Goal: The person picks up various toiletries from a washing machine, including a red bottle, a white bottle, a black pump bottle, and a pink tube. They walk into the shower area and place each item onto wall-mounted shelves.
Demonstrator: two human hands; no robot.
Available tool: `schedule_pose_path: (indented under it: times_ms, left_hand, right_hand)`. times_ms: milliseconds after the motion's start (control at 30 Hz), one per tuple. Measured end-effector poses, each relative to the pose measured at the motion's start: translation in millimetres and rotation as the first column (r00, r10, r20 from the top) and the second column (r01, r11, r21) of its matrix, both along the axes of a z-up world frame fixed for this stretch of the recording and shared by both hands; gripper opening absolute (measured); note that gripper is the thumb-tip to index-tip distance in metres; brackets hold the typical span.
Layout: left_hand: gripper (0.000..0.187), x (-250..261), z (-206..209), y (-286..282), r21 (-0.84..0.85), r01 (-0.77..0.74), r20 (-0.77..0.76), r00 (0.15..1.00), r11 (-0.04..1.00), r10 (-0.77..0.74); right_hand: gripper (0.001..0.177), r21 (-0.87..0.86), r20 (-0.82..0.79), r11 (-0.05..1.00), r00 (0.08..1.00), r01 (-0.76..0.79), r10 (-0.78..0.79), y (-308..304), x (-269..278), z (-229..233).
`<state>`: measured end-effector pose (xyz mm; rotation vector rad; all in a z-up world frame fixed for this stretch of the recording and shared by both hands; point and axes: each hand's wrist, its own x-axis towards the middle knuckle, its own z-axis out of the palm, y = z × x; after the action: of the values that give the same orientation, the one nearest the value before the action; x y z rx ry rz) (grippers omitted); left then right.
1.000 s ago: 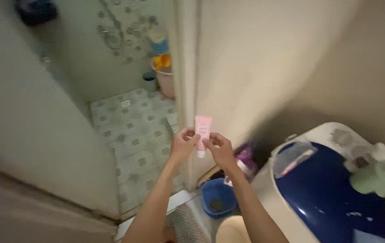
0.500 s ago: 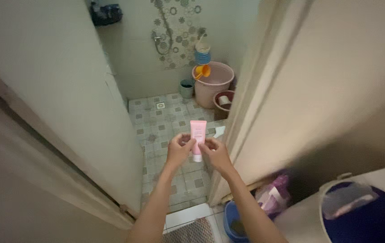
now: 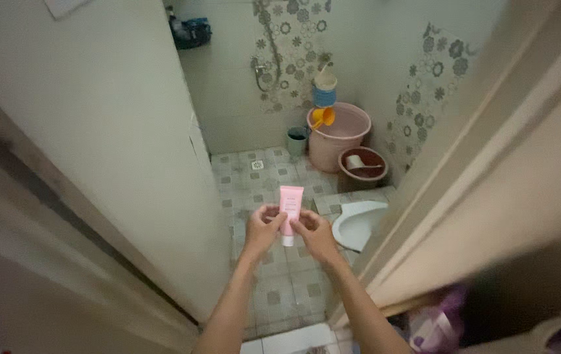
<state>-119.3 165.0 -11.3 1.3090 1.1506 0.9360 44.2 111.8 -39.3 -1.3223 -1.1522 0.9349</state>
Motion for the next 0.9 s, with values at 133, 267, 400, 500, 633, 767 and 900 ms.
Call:
schedule_pose_path:
  times_ms: [133, 267, 400, 500, 633, 767, 900]
  left_hand:
    - [0.038, -5, 7, 24, 0.076, 0.000, 0.015, 1.000, 0.997, -0.001]
    - [0.037, 0, 12, 58, 0.061, -0.021, 0.013, 1.000, 0.998, 0.020]
    - [0.036, 11, 27, 94, 0.113, -0.047, -0.119, 0.991, 0.992, 0.060]
    - [0.035, 21, 39, 120, 0.075, -0.058, -0.099, 0.993, 0.996, 0.065]
    - [0.035, 36, 48, 152, 0.091, -0.044, -0.032, 0.998, 0.995, 0.047]
    - [0.035, 42, 41, 172, 0.097, -0.079, -0.039, 0.996, 0.992, 0.083]
    - [0.035, 42, 33, 192, 0.142, -0.070, 0.014, 0.998, 0.987, 0.069]
  right_hand:
    - [0.037, -0.081, 0.015, 0.997, 1.000, 0.021, -0.020, 22, -8, 20]
    - [0.039, -0.094, -0.015, 0.995, 1.000, -0.017, 0.016, 52, -7, 39]
    - [0.042, -0.213, 0.136, 0.977, 0.991, 0.027, 0.002, 91, 2, 54]
    - [0.043, -0.155, 0.094, 0.988, 0.996, 0.014, 0.000, 124, 16, 62]
    - [0.044, -0.109, 0.025, 0.994, 1.000, -0.012, 0.015, 156, 30, 65]
    - [0.044, -0.194, 0.104, 0.981, 0.994, -0.020, 0.041, 182, 38, 60]
    - [0.045, -0.111, 0.040, 0.992, 0.997, -0.058, 0.063, 206, 40, 44]
